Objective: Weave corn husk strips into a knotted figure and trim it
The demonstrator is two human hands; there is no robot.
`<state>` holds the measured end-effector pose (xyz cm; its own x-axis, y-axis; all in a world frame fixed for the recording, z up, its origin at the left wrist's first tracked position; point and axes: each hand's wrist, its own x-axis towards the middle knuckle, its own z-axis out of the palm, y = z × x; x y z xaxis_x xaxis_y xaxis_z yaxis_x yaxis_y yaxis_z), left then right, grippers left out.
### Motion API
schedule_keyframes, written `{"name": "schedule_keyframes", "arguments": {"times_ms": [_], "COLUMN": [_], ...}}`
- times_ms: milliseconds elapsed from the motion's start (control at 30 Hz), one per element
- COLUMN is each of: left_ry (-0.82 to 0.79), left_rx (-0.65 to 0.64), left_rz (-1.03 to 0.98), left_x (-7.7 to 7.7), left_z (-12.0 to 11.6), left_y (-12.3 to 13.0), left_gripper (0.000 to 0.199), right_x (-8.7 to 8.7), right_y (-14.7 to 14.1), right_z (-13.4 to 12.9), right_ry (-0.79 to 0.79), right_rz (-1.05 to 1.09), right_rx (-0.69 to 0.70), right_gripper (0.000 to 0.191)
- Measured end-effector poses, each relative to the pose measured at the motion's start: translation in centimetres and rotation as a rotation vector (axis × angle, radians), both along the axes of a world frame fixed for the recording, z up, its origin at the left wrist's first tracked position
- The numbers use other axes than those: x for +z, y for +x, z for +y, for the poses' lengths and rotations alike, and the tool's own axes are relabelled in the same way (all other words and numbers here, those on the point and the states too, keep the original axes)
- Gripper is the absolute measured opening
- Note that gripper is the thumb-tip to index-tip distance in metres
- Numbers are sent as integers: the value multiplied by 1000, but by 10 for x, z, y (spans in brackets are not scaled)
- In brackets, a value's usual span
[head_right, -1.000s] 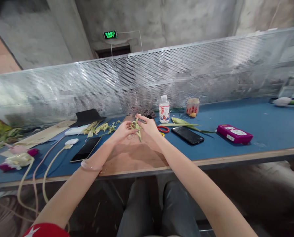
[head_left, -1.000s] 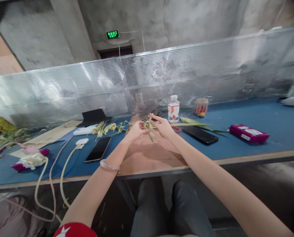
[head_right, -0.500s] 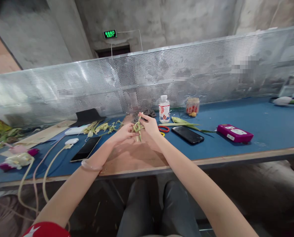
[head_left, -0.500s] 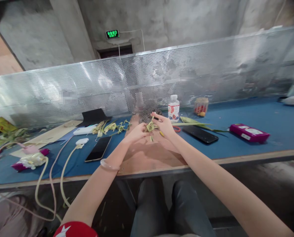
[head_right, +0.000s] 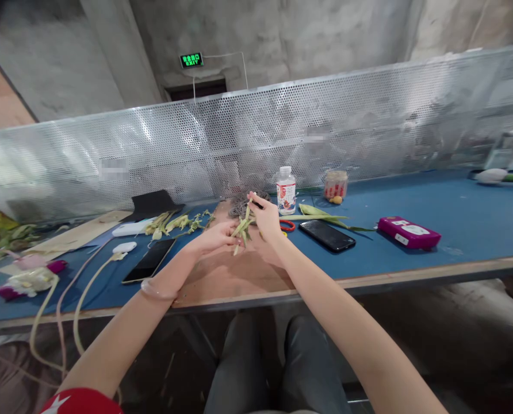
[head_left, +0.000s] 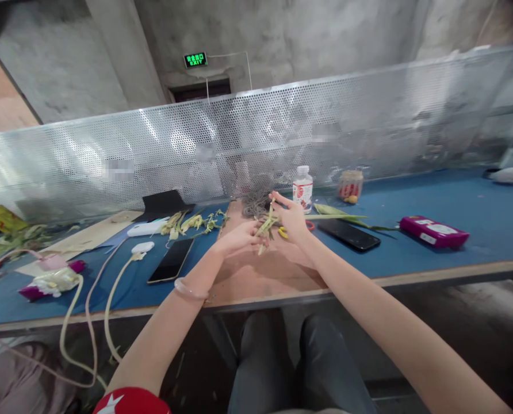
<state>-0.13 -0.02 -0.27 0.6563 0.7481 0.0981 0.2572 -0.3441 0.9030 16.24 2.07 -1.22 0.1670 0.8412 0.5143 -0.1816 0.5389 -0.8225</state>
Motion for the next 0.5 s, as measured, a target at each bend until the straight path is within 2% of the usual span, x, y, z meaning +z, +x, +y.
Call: {"name": "schedule_keyframes", "arguments": {"times_ms": [133,233,300,400,500], "left_ry": [-3,-12,5,10,-6], "left_rx": [33,-13,-24,43,104], "left_rz": [26,40,10,-44,-93], "left_x": [3,4,4,2,1], "left_z": [-3,-5,-5,-4,-3], "left_y": [-3,-5,-7,-8,-8], "left_gripper": [35,39,34,25,25], "right_x": [2,1,1,2,3], "right_y": [3,4,5,5,4], "right_z": [-1,0,0,0,-4], "right_ry": [33,108,159,208,219], "right_rz": [-9,-112,-168,-211,-226], "right_rx": [-40,-24,-33,-78,-89], "right_gripper": [45,42,40,40,41]}}
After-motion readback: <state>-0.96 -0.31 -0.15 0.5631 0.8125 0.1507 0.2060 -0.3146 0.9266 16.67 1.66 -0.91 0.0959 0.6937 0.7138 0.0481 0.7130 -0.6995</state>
